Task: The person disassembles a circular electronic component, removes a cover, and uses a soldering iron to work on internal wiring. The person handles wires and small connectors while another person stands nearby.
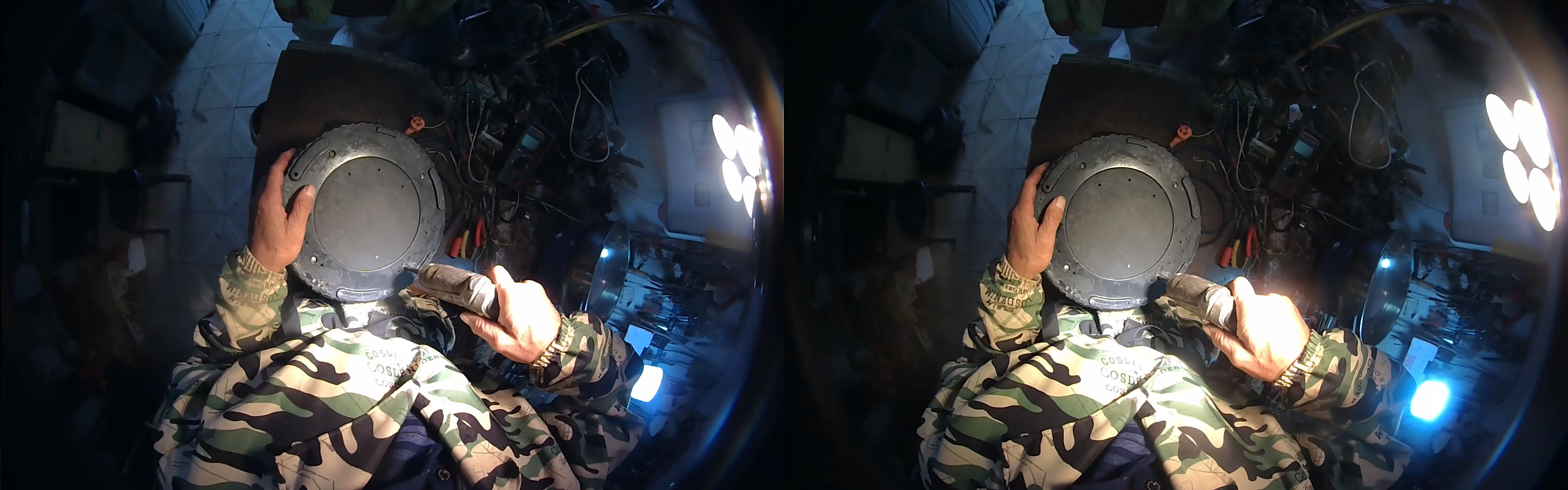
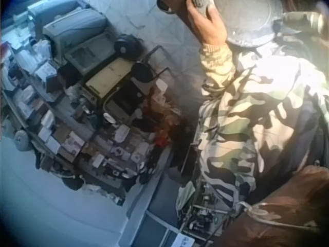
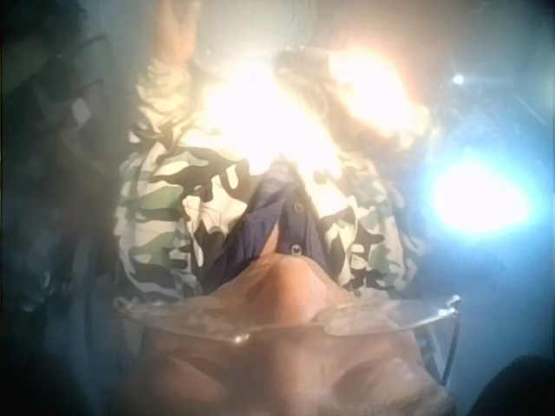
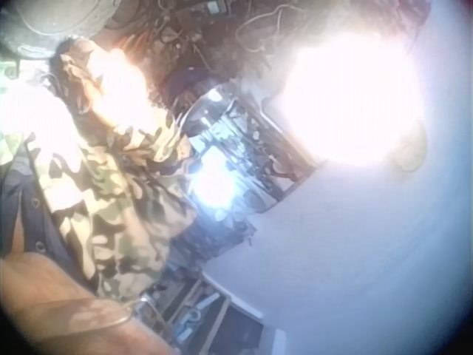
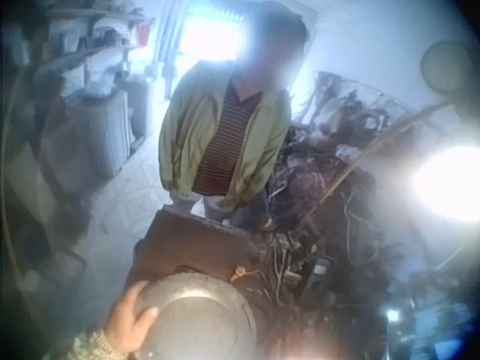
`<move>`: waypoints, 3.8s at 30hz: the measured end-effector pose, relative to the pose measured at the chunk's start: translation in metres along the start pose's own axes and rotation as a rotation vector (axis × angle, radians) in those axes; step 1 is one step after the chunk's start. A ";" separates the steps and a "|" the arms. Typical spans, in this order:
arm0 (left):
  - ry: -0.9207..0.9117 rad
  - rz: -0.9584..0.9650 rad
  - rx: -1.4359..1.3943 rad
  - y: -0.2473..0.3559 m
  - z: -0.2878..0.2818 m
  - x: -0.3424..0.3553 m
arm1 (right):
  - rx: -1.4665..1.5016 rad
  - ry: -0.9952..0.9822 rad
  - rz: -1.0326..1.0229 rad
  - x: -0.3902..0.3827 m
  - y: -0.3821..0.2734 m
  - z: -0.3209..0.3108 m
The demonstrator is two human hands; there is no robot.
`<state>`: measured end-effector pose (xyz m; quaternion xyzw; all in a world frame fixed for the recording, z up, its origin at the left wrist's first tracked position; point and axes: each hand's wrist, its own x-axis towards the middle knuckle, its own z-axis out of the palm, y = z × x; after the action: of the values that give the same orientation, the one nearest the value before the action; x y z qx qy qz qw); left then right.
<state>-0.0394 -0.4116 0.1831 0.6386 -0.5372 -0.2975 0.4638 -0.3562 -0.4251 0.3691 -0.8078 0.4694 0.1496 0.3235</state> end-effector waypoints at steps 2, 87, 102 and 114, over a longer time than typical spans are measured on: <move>0.005 -0.017 -0.020 -0.001 0.000 -0.001 | -0.019 0.047 -0.046 0.000 0.000 0.004; 0.174 -0.042 -0.295 -0.017 0.009 -0.012 | 0.153 0.011 -0.222 0.043 -0.066 -0.001; 0.228 -0.031 -0.289 -0.017 0.009 -0.014 | -0.209 0.017 -0.320 0.049 -0.106 -0.011; 0.203 -0.057 -0.287 -0.012 0.012 -0.016 | -0.427 -0.062 -0.228 0.061 -0.130 -0.017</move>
<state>-0.0493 -0.3992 0.1659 0.6075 -0.4213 -0.3184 0.5934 -0.2145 -0.4312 0.3984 -0.9006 0.3228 0.2329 0.1745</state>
